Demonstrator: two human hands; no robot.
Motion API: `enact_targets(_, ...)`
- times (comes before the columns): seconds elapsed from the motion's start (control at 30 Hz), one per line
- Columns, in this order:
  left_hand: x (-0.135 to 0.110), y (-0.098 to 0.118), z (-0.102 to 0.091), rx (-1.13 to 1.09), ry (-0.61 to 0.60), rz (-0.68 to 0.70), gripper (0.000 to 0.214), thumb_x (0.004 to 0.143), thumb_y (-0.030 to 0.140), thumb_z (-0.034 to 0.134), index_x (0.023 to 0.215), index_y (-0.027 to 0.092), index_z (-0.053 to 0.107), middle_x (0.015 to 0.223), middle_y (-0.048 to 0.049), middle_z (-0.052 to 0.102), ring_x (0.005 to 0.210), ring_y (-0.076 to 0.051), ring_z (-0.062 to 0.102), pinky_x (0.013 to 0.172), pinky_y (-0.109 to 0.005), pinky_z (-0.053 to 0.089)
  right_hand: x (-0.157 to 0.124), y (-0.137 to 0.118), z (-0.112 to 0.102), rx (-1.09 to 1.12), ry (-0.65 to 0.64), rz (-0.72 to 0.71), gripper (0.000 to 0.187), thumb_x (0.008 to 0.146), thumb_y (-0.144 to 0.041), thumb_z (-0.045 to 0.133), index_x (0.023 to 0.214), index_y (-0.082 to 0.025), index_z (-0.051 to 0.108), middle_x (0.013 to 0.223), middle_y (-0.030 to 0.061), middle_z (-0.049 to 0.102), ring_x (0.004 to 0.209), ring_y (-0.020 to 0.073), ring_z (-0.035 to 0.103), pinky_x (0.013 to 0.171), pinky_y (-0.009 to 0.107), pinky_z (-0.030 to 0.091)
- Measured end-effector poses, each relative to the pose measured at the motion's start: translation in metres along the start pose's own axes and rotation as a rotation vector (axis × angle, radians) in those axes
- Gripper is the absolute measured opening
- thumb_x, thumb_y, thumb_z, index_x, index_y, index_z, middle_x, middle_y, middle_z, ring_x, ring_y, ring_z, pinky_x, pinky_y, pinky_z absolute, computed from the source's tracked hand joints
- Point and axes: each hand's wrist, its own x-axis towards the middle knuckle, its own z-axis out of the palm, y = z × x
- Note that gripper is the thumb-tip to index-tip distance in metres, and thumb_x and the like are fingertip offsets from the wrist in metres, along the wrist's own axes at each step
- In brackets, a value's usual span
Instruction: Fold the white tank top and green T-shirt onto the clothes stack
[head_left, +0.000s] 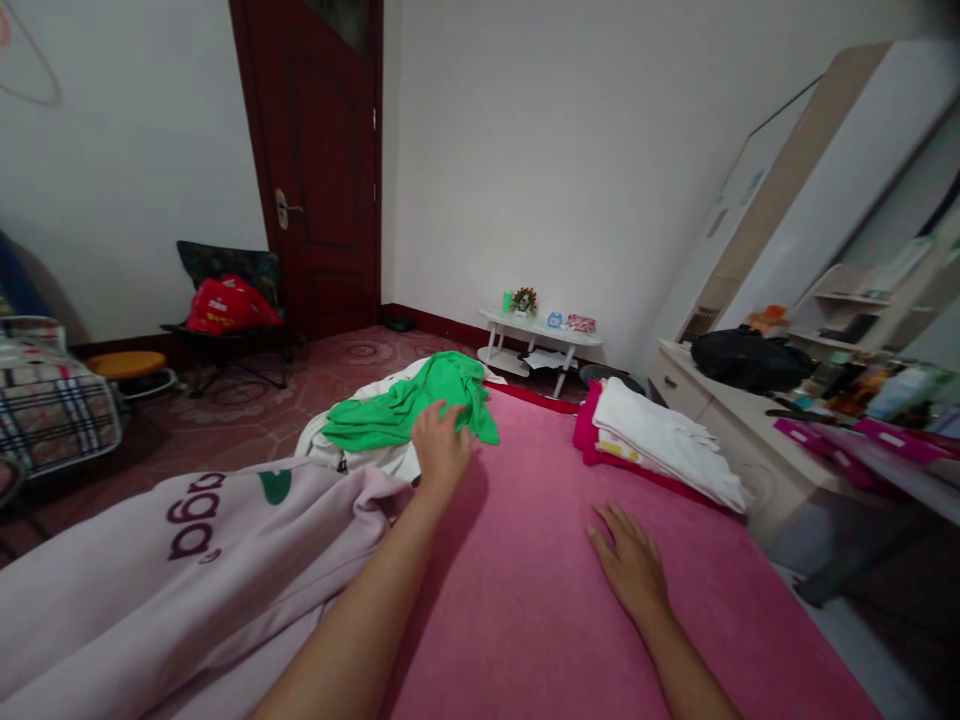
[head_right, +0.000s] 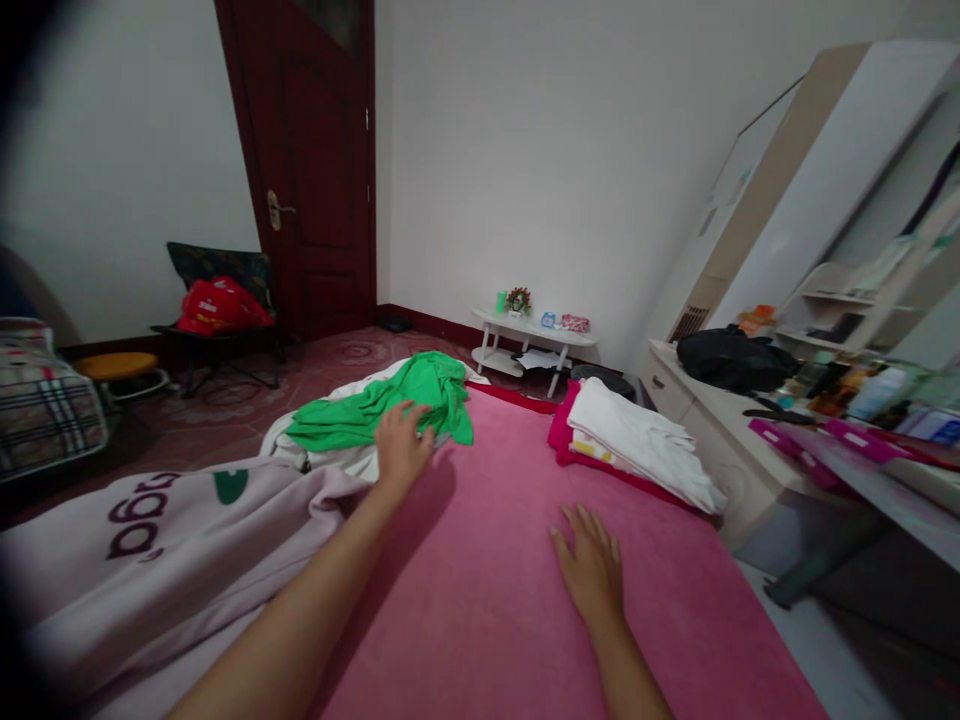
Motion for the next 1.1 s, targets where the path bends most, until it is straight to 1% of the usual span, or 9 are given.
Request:
enact_targets(0.1,0.019,-0.039,-0.021,0.193,0.178,-0.214,0.039,0.079,0.021,0.054,0.118,0.021,0.060,0.130,-0.0125,0.050,0.118,-0.031,0.043,0.094,-0.044,0.036,0.000,0.001,0.001,0.014,0.024,-0.010,0.054,0.089,-0.047,0.031,0.129,-0.018,0.053,0.141,0.0107,0.046,0.131,0.0271,0.038,0.107,0.049,0.030)
enact_targets(0.17,0.018,-0.051,-0.025,0.267,0.181,-0.275,0.040,0.078,0.019,0.053,0.118,0.020,0.059,0.128,-0.0128,0.051,0.116,-0.031,0.043,0.091,-0.044,0.036,0.001,0.002,0.002,0.018,0.030,-0.013,0.054,0.089,-0.047,0.032,0.129,-0.018,0.054,0.140,0.0105,0.047,0.131,0.0268,0.039,0.107,0.048,0.030)
enact_targets(0.33,0.003,-0.051,-0.011,0.416,0.027,-0.128,0.032,0.080,0.012,0.046,0.100,0.019,0.069,0.109,-0.0135,0.062,0.115,-0.031,0.042,0.098,-0.050,0.024,0.000,0.003,0.002,0.047,0.039,-0.020,0.052,0.089,-0.045,0.034,0.126,-0.017,0.056,0.139,0.0106,0.048,0.130,0.0261,0.041,0.107,0.046,0.031)
enact_targets(0.43,0.001,-0.052,-0.005,0.449,0.009,-0.071,0.034,0.082,0.011,0.042,0.096,0.020,0.071,0.104,-0.0137,0.064,0.114,-0.031,0.041,0.098,-0.051,0.020,0.000,0.004,0.001,0.069,0.049,-0.033,0.050,0.089,-0.043,0.035,0.125,-0.016,0.057,0.137,0.0113,0.050,0.129,0.0259,0.042,0.106,0.046,0.032)
enact_targets(0.73,0.008,-0.068,-0.007,0.303,-0.020,-0.231,0.031,0.086,0.022,0.042,0.095,0.024,0.072,0.100,-0.0088,0.067,0.108,-0.030,0.044,0.088,-0.047,0.025,-0.002,0.002,-0.008,0.185,0.087,-0.045,0.044,0.086,-0.038,0.041,0.117,-0.014,0.063,0.131,0.0127,0.056,0.123,0.0252,0.049,0.105,0.043,0.035)
enact_targets(0.87,0.020,-0.033,-0.030,0.150,0.065,-0.182,0.029,0.087,0.024,0.044,0.102,0.022,0.069,0.101,-0.0086,0.067,0.100,-0.029,0.053,0.085,-0.043,0.032,-0.002,0.002,-0.009,0.253,0.095,-0.031,0.042,0.085,-0.037,0.043,0.113,-0.016,0.065,0.129,0.0115,0.057,0.121,0.0248,0.051,0.105,0.042,0.036)
enact_targets(1.0,0.020,0.045,-0.083,-0.215,0.056,0.070,0.023,0.084,0.022,0.049,0.096,0.021,0.068,0.098,-0.0059,0.068,0.094,-0.024,0.059,0.081,-0.033,0.039,0.001,0.004,-0.007,0.399,0.126,0.007,0.040,0.083,-0.040,0.045,0.108,-0.017,0.067,0.125,0.0114,0.060,0.117,0.0249,0.054,0.104,0.043,0.038)
enact_targets(1.07,0.006,0.085,-0.118,-0.399,-0.137,0.248,0.019,0.082,0.022,0.053,0.091,0.023,0.070,0.094,-0.0032,0.069,0.089,-0.023,0.061,0.079,-0.032,0.042,0.001,0.005,-0.008,0.545,0.171,0.042,0.043,0.082,-0.044,0.046,0.107,-0.015,0.066,0.119,0.0129,0.063,0.113,0.0252,0.057,0.102,0.042,0.040)
enact_targets(1.1,-0.004,0.101,-0.135,-0.479,-0.301,0.343,0.017,0.081,0.024,0.056,0.089,0.024,0.071,0.091,-0.0024,0.070,0.086,-0.023,0.062,0.077,-0.031,0.043,0.000,0.005,-0.009,0.627,0.192,0.071,0.044,0.082,-0.046,0.047,0.107,-0.015,0.066,0.116,0.0132,0.065,0.110,0.0252,0.058,0.100,0.041,0.042)
